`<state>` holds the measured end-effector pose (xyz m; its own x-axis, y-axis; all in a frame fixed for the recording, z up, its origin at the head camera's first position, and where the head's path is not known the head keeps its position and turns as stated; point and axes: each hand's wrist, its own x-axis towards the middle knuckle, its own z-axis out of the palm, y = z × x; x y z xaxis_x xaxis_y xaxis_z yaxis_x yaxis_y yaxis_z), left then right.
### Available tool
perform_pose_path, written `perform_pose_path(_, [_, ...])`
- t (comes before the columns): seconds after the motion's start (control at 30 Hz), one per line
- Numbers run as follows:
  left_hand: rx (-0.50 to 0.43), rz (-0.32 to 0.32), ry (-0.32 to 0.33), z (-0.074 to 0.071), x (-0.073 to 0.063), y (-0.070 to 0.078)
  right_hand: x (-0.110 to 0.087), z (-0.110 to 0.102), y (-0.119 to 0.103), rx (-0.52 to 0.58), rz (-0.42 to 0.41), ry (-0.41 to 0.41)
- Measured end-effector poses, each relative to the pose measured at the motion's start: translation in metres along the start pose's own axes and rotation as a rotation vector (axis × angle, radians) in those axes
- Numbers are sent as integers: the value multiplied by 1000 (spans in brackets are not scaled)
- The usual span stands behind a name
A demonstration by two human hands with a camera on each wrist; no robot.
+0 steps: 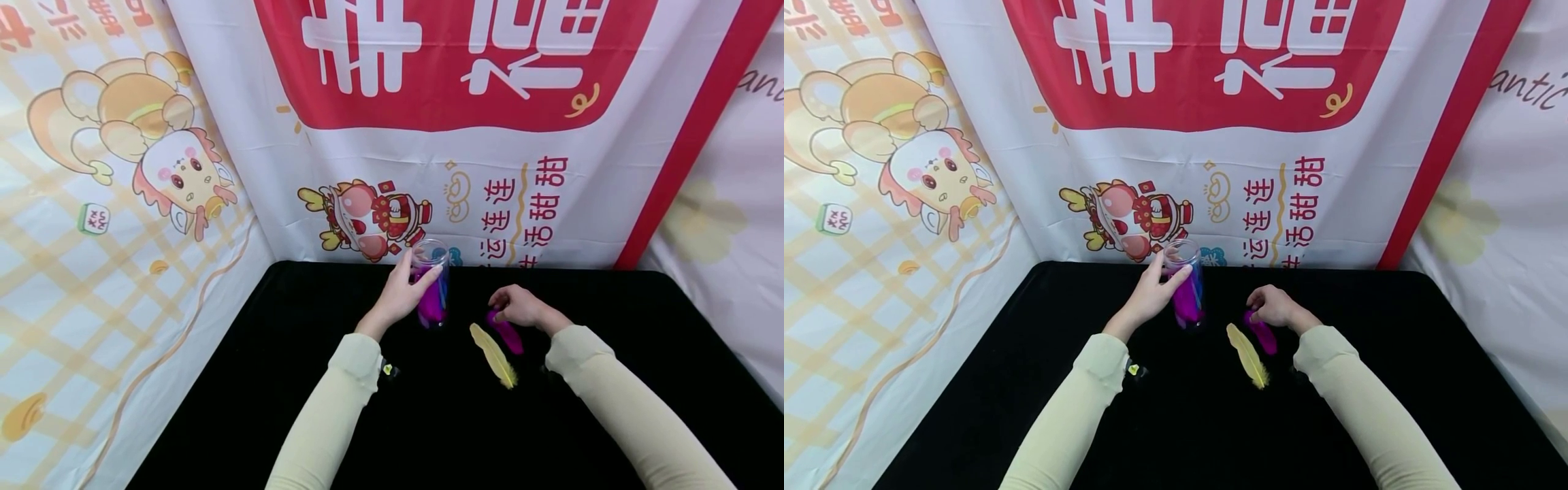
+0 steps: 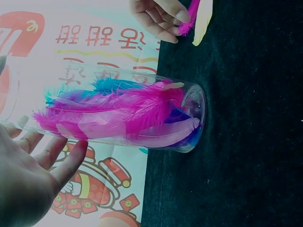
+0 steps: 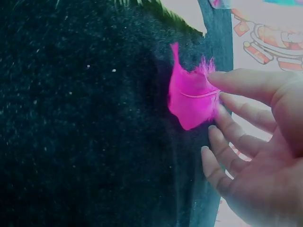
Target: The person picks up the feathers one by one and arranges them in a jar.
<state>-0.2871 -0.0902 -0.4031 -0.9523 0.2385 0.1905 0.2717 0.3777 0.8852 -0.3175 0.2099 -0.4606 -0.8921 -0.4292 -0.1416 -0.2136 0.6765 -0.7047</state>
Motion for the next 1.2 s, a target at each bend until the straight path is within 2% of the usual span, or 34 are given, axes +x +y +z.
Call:
perform_pose_path(0.33, [4, 7, -3, 0, 4, 1, 4, 0, 2, -22, 11, 28])
perform_pose_path(0.67, [4, -4, 7, -1, 2, -1, 5, 3, 2, -27, 13, 46])
perform_pose_path(1.2, [-6, -1, 11, 2, 0, -1, -2, 1, 5, 23, 40, 93])
